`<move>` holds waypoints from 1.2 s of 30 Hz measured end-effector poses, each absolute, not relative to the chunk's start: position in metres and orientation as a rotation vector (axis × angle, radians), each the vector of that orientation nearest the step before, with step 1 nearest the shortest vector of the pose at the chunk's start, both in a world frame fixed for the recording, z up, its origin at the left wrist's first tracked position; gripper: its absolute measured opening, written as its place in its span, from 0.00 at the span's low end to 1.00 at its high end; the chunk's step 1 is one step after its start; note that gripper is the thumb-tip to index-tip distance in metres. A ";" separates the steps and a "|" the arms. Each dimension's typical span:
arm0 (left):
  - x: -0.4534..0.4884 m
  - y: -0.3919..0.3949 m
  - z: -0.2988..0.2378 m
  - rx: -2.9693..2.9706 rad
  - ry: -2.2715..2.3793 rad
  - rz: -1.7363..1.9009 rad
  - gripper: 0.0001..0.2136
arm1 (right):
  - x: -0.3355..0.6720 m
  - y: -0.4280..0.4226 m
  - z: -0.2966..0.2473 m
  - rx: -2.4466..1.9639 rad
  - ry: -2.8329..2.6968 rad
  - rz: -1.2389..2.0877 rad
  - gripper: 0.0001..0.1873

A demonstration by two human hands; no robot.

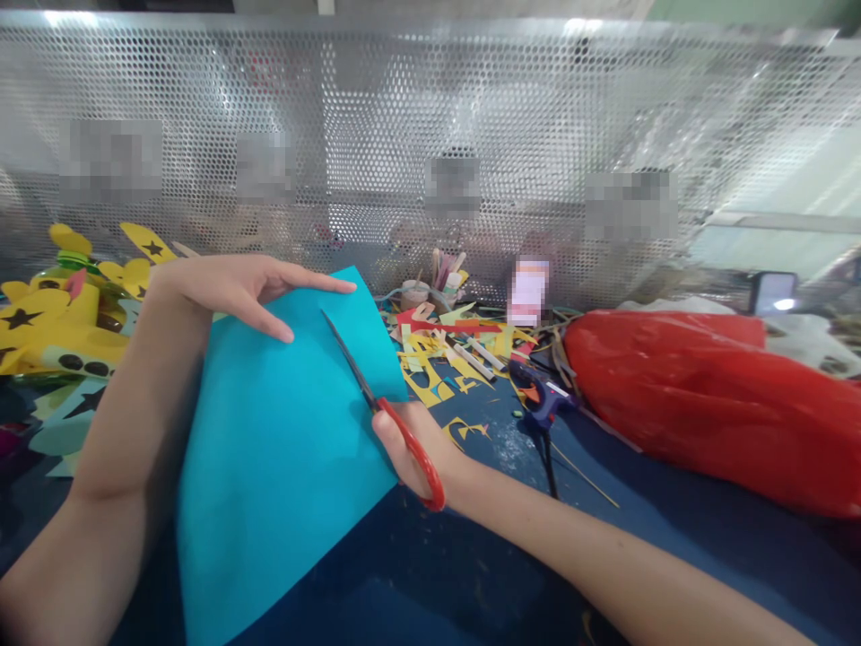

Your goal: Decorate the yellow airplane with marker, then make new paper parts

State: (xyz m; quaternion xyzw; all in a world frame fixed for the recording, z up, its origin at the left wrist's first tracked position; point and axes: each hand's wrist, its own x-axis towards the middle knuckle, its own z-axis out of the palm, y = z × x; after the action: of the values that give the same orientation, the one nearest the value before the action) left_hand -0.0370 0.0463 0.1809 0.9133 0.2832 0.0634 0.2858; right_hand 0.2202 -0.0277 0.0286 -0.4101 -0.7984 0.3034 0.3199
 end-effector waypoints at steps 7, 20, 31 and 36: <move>-0.037 0.046 0.181 2.432 0.766 0.177 0.37 | 0.219 -0.028 0.031 -1.105 -2.101 0.746 0.34; -0.044 0.053 0.176 2.337 0.706 0.283 0.33 | 0.219 -0.024 0.034 -1.068 -2.061 0.805 0.34; -0.045 0.055 0.175 2.293 0.701 0.247 0.34 | 0.220 -0.024 0.039 -1.075 -2.181 0.832 0.36; -0.041 0.053 0.176 2.257 0.706 0.179 0.35 | 0.221 -0.022 0.036 -1.069 -2.190 0.789 0.35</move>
State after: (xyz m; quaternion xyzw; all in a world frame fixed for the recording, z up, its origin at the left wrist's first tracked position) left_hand -0.0411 0.0530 0.1757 0.8820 0.2759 0.0701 0.3755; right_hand 0.2211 -0.0225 0.0363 -0.3998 -0.8193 0.2951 0.2862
